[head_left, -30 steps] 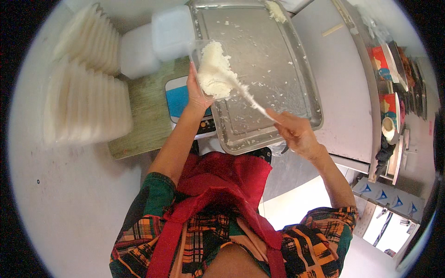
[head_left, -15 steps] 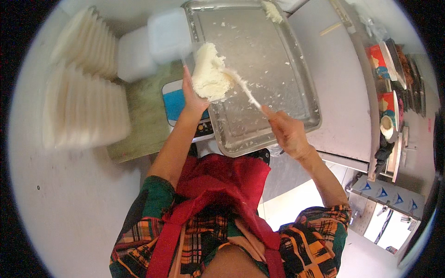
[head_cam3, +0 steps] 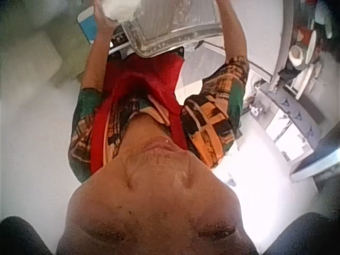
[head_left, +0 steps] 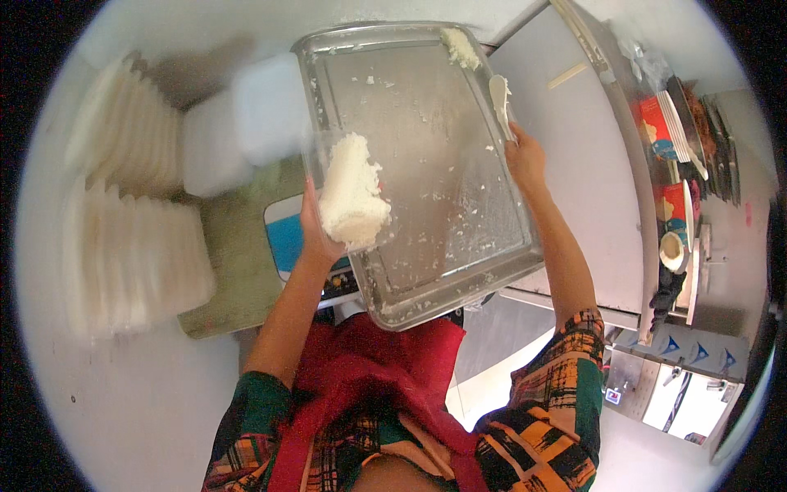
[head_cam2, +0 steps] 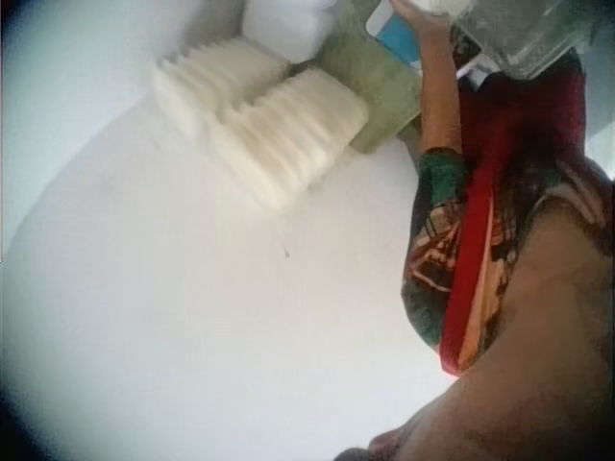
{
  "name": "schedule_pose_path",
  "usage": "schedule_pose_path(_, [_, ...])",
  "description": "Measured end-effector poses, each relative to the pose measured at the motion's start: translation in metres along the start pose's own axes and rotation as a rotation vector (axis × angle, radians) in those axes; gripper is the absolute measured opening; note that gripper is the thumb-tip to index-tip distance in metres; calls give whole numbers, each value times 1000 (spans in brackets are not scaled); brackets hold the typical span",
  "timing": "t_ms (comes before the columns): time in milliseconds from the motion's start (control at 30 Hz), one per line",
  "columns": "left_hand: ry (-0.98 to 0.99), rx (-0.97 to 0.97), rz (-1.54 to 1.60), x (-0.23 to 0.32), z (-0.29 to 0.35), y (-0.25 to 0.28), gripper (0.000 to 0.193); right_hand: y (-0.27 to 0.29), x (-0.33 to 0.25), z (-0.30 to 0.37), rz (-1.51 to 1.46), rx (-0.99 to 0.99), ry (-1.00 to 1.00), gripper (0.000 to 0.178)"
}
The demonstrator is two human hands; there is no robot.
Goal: The person scoops a white dough-like substance from a metal tray into a clear plastic container placed on a digital scale. They repeatedly transfer portions, check the scale, and adjust the amount until the target weight is reached, then set the filled container aside.
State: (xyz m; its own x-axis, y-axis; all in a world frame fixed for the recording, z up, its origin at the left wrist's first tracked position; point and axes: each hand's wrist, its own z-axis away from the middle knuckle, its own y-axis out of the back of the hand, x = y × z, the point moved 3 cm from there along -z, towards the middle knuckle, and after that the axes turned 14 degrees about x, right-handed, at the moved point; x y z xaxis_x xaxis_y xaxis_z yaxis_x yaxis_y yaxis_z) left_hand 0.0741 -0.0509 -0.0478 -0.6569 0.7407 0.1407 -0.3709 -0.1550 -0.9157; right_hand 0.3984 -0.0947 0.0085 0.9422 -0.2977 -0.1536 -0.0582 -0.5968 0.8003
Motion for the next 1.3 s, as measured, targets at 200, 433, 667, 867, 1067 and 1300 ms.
schedule_pose_path(200, [29,35,-37,1,2,5,71,-70,11,-45,-203,-202,-565,41])
schedule_pose_path(433, [28,161,-19,2,5,10,74,-121,-10,-98,-77,-221,-489,35])
schedule_pose_path(667, [77,81,49,2,5,4,76,-92,-32,-135,129,-226,-32,23])
schedule_pose_path(867, [-259,-11,-432,8,14,8,84,-97,-56,-173,406,-515,285,17])
schedule_pose_path(1067, [80,54,35,3,7,11,67,-112,-57,-158,486,-544,460,18])
schedule_pose_path(1300, [18,86,-63,5,5,9,66,-70,-1,-134,-135,-342,-264,30])
